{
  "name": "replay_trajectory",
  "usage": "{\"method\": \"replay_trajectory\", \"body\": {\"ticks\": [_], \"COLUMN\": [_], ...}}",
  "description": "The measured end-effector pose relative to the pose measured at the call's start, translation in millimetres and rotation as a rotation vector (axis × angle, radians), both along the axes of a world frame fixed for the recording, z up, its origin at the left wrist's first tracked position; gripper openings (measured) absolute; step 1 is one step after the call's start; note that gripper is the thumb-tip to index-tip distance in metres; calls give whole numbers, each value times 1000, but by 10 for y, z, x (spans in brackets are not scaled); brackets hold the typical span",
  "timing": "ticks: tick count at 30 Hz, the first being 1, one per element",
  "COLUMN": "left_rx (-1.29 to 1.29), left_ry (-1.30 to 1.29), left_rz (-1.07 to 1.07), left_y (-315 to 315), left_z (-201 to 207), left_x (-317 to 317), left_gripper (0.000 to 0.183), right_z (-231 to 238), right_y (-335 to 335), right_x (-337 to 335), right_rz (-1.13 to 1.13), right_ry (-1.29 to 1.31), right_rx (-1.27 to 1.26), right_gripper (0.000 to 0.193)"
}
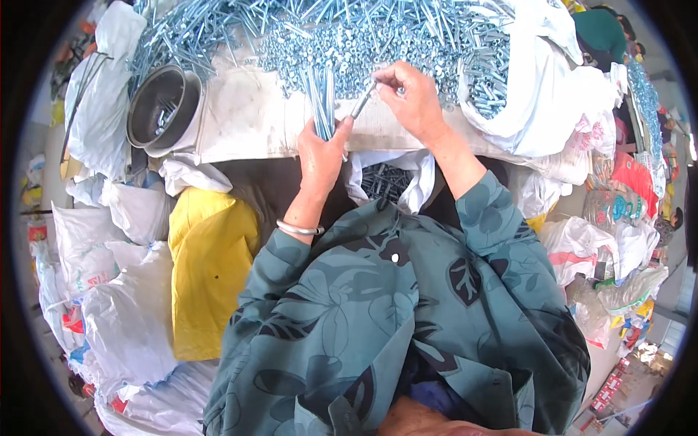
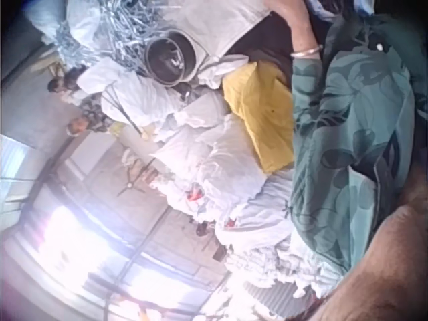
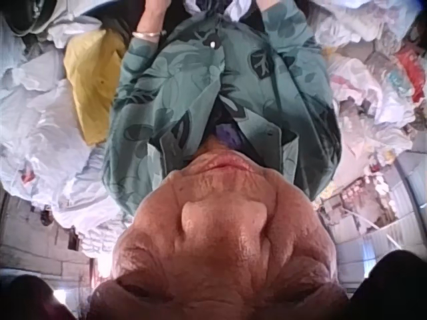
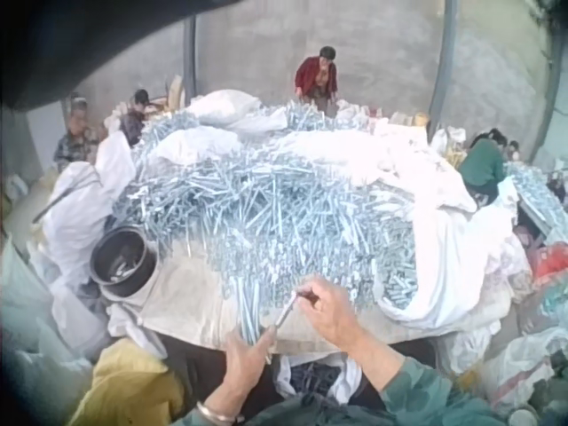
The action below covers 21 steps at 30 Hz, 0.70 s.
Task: The person assembles hardware fasteners by picking up metal washers and nuts from a table and sliding them onto metal bolts by hand while holding a bundle of bolts.
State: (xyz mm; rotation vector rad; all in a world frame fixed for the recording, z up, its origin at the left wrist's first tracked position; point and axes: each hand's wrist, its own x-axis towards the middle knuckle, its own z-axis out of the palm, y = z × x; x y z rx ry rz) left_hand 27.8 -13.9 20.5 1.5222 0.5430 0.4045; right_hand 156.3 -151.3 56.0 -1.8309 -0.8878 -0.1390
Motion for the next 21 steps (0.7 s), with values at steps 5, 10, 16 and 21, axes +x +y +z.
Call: {"method": "replay_trajectory", "body": {"ticks": [5,10,16,21], "left_rx": [34,137,236,241], "left_ry": [-2,-41,-20,-30], "left_rz": [-12,46,24,-6], "left_y": [-14,-48,-90,-109], "left_z": [-48,-136,-125,-103], "left_x": [-38,-46,61,162], "left_gripper": [27,28,30,26], "right_z": [-90,-228,-248,-282], "right_y": [-40,-39,-11,-23], "right_x": [-95,-157,-160,-169], "right_rz": [-47,-81,34,136], "right_ry": [-301,-249,846,1004], "right_rx": [1,78,500,466], "right_gripper": [5,10,17,15]}}
